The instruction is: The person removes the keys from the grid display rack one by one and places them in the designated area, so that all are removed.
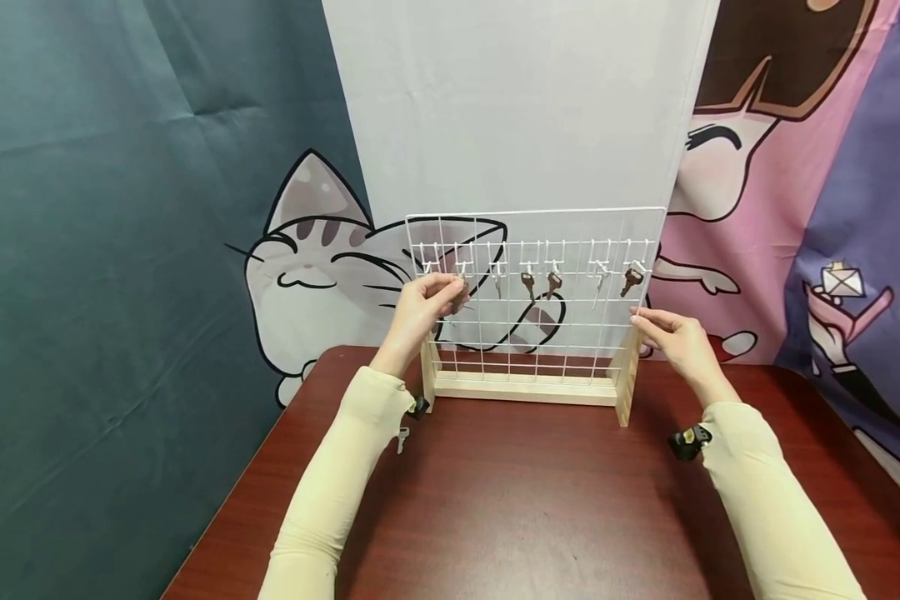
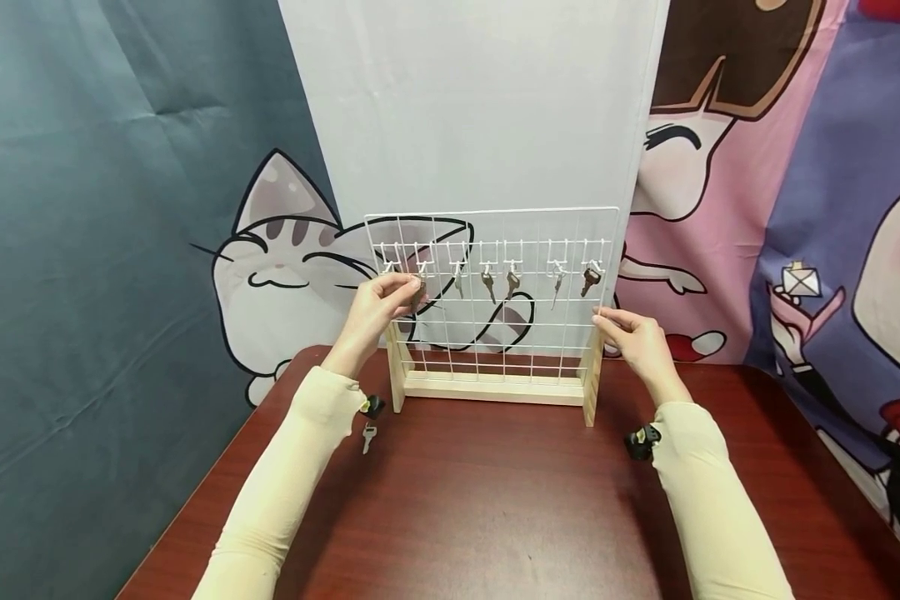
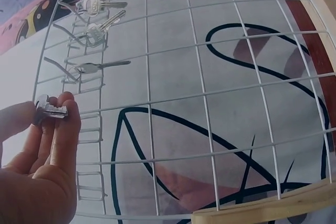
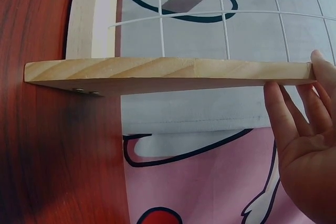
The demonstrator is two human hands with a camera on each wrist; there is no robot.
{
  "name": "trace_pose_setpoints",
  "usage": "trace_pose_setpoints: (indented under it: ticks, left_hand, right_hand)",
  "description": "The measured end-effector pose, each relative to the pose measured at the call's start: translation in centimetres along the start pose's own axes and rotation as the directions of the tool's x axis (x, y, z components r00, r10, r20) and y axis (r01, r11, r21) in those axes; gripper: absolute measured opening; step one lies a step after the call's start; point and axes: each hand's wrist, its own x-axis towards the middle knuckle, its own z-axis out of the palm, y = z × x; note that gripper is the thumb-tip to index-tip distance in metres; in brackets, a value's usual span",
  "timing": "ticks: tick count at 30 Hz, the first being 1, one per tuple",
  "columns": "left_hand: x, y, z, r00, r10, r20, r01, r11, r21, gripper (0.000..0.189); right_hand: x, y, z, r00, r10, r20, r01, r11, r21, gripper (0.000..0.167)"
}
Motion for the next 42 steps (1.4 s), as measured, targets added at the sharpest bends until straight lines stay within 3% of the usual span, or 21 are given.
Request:
trace_pose_setpoints:
  ticks: [4,7,12,20,32,42]
  left_hand:
    - [-0.5,-0.2,-0.3,1.0,-0.004,0.012,0.003,1.0,0.026,0.021]
    - [-1.0,-0.4,-0.8,1.0,-0.012,0.019,0.01,0.995,0.097,0.023]
    - [-1.9,-0.8,-1.7,0.999,-0.035,0.026,0.027,0.968,0.249,0.021]
    - [-3.4,-1.6,-3.3,0.997,-0.075,0.036,0.056,0.925,0.377,0.025]
    - [-4.8,-2.9,-5.9,0.986,-0.166,0.02,0.144,0.901,0.409,0.022]
    - [-6.5,-6.0,-7.1,0.957,-0.283,0.066,0.229,0.874,0.429,0.017]
  right_hand:
    - [-0.2,-0.2,-0.1,1.0,0.01,0.0,-0.01,1.0,-0.001,0.053]
    - [-0.1,-0.3,-0.1,1.0,0.005,0.009,-0.005,1.0,0.013,0.053]
    - [0.0,-0.2,0.0,1.0,-0.001,0.009,0.001,1.0,0.005,0.053]
    - [-0.1,-0.1,0.0,1.0,-0.001,0.001,0.001,1.0,0.014,0.051]
    - [0.1,0.0,0.0,1.0,-0.005,0.0,0.005,0.999,0.04,0.053]
    - [-0.3,-0.4,-0.1,1.0,-0.003,0.004,0.003,1.0,0.001,0.054]
